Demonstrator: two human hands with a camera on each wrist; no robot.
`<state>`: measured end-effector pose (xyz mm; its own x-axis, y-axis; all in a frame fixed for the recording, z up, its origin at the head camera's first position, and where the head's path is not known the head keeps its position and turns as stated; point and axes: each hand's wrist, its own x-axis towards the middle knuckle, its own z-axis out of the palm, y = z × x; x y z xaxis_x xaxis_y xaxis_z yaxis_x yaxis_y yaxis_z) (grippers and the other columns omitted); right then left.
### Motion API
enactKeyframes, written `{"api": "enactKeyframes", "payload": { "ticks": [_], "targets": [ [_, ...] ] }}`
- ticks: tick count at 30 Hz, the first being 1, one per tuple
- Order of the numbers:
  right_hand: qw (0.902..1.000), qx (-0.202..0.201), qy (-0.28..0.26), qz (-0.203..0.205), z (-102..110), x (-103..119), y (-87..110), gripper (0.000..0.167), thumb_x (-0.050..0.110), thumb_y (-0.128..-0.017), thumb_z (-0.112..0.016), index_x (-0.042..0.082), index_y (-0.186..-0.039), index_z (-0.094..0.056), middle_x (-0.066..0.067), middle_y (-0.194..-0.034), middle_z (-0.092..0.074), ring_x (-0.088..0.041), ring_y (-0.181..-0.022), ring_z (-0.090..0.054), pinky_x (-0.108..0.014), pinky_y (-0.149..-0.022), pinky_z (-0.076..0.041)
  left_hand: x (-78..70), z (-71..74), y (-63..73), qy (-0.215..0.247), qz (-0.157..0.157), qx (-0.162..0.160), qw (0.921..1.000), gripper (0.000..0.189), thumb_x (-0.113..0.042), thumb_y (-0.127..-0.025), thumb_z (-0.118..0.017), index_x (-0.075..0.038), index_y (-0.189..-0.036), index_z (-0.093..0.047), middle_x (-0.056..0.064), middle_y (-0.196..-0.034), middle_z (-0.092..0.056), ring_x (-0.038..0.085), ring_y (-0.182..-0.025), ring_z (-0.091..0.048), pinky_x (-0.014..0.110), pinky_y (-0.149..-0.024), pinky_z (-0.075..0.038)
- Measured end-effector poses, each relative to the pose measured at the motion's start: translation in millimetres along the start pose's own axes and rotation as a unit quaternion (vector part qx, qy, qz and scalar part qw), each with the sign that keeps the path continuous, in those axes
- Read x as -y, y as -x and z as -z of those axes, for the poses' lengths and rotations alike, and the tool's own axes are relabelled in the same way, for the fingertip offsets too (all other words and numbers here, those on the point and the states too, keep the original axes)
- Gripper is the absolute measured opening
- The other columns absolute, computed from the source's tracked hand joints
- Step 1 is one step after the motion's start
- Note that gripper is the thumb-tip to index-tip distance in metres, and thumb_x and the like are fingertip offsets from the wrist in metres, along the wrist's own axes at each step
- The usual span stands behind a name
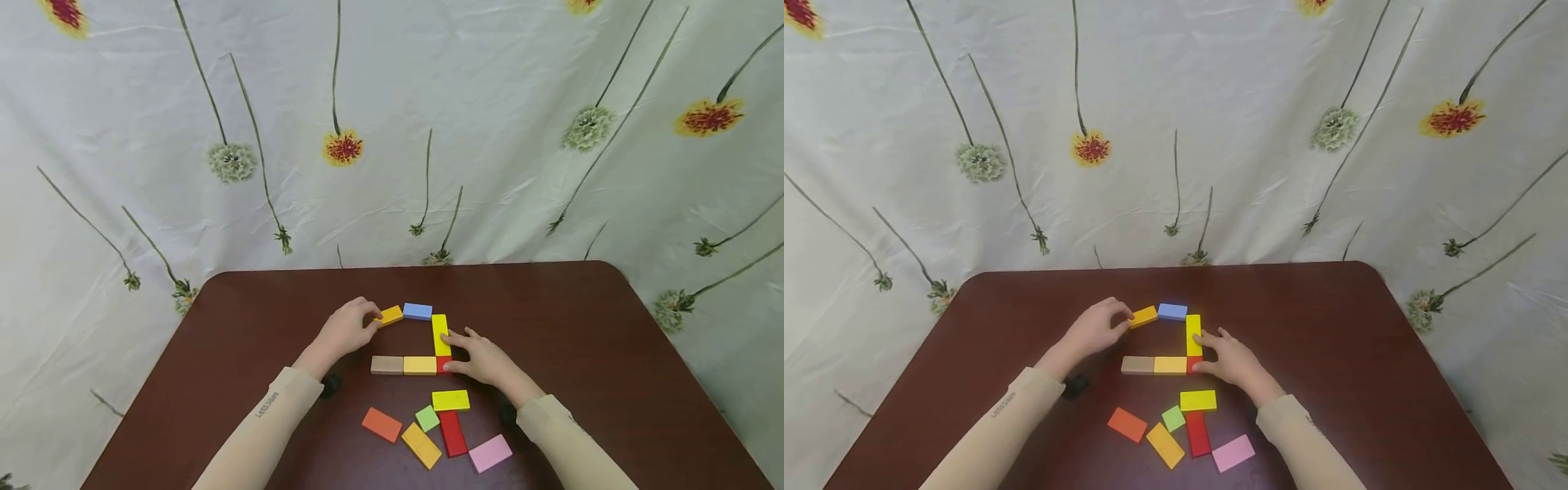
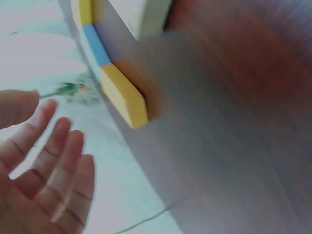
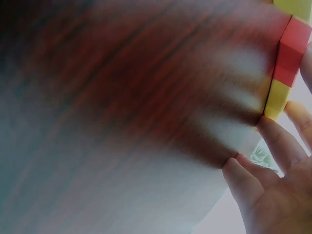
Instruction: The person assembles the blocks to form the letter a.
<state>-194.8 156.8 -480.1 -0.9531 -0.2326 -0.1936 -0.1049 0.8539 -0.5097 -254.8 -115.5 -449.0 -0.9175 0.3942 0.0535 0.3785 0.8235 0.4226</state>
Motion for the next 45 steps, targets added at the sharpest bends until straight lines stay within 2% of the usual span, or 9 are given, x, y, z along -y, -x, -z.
{"api": "enactKeyframes", "payload": {
  "ticks": [3, 9, 12, 15, 20, 26, 34, 40, 45],
  "targets": [
    [1.0000, 0.001, -0.001, -0.002, 1.7, -0.8, 0.2, 0.065, 0.034, -0.085, -0.076, 0.019, -0.144, -0.053, -0.011, -0.150, -0.048, -0.043, -0.143, -0.034, -0.062, -0.103, -0.043, -5.3, 3.2, 20.2, -0.004, 0.006, 0.010, 0.9999, 0.008, -0.024, -0.089, -0.073, -0.017, -0.090, -0.070, -0.003, -0.086, -0.058, 0.013, -0.073, -0.052, 0.030, -0.067, -0.049],
    [1.0000, 0.006, 0.001, -0.006, 2.6, -2.8, -0.9, 0.065, 0.035, -0.085, -0.075, 0.019, -0.144, -0.052, -0.012, -0.151, -0.047, -0.044, -0.143, -0.033, -0.063, -0.104, -0.042, -18.9, -0.8, 65.5, -0.014, -0.006, 0.020, 0.9997, 0.014, -0.025, -0.086, -0.077, -0.016, -0.083, -0.067, -0.003, -0.078, -0.055, 0.009, -0.066, -0.047, 0.025, -0.059, -0.043],
    [1.0000, 0.006, 0.000, -0.004, 2.9, -4.0, -1.4, 0.065, 0.035, -0.085, -0.075, 0.019, -0.144, -0.052, -0.012, -0.151, -0.047, -0.044, -0.143, -0.034, -0.063, -0.104, -0.042, -27.2, -5.5, 84.5, -0.018, 0.000, 0.023, 0.9996, 0.020, -0.029, -0.085, -0.077, -0.013, -0.085, -0.065, -0.001, -0.079, -0.055, 0.012, -0.069, -0.048, 0.028, -0.059, -0.043],
    [1.0000, 0.006, 0.001, 0.001, 3.3, -4.9, -1.6, 0.065, 0.035, -0.086, -0.075, 0.019, -0.144, -0.053, -0.013, -0.151, -0.047, -0.045, -0.142, -0.034, -0.063, -0.103, -0.042, -37.1, -9.3, 100.0, -0.008, 0.020, 0.046, 0.9987, 0.032, -0.037, -0.084, -0.077, -0.009, -0.089, -0.063, 0.002, -0.083, -0.054, 0.016, -0.072, -0.047, 0.032, -0.060, -0.045],
    [1.0000, 0.007, 0.003, 0.001, 3.4, -5.8, -1.2, 0.064, 0.035, -0.086, -0.074, 0.019, -0.144, -0.052, -0.013, -0.151, -0.046, -0.045, -0.142, -0.034, -0.063, -0.103, -0.042, -52.6, -19.7, 117.4, -0.025, 0.037, 0.081, 0.9957, 0.059, -0.053, -0.078, -0.077, -0.002, -0.102, -0.059, 0.009, -0.091, -0.051, 0.021, -0.074, -0.046, 0.036, -0.057, -0.046],
    [0.9999, 0.010, 0.008, -0.005, 1.9, -5.2, 0.1, 0.064, 0.035, -0.086, -0.074, 0.020, -0.144, -0.052, -0.014, -0.151, -0.046, -0.046, -0.142, -0.035, -0.063, -0.103, -0.042, -63.7, -37.4, 127.4, -0.084, 0.040, 0.081, 0.9923, 0.082, -0.063, -0.074, -0.077, 0.005, -0.115, -0.054, 0.015, -0.098, -0.050, 0.024, -0.074, -0.049, 0.035, -0.053, -0.050],
    [0.9999, 0.013, 0.005, 0.001, 0.2, -2.0, 1.3, 0.064, 0.035, -0.086, -0.074, 0.019, -0.144, -0.052, -0.014, -0.151, -0.047, -0.046, -0.141, -0.034, -0.063, -0.103, -0.043, -63.0, -43.5, 132.7, -0.124, 0.029, 0.059, 0.9902, 0.075, -0.054, -0.072, -0.083, 0.004, -0.110, -0.054, 0.016, -0.096, -0.051, 0.026, -0.077, -0.050, 0.033, -0.052, -0.052],
    [0.9999, 0.011, 0.008, 0.007, 1.6, -0.2, 0.4, 0.065, 0.035, -0.086, -0.074, 0.019, -0.144, -0.052, -0.014, -0.151, -0.046, -0.046, -0.141, -0.034, -0.063, -0.102, -0.043, -49.2, -34.4, 130.5, -0.073, 0.025, 0.063, 0.9950, 0.069, -0.036, -0.067, -0.091, 0.003, -0.107, -0.052, 0.010, -0.093, -0.050, 0.023, -0.082, -0.047, 0.033, -0.059, -0.050],
    [0.9999, 0.012, 0.008, 0.006, 1.6, -0.7, -0.8, 0.065, 0.036, -0.086, -0.074, 0.020, -0.145, -0.051, -0.014, -0.152, -0.046, -0.046, -0.142, -0.034, -0.063, -0.102, -0.044, -32.5, -26.2, 123.9, -0.028, 0.028, 0.077, 0.9962, 0.064, -0.021, -0.066, -0.093, 0.003, -0.112, -0.056, 0.012, -0.101, -0.054, 0.023, -0.088, -0.051, 0.036, -0.070, -0.051]
  ]
}}
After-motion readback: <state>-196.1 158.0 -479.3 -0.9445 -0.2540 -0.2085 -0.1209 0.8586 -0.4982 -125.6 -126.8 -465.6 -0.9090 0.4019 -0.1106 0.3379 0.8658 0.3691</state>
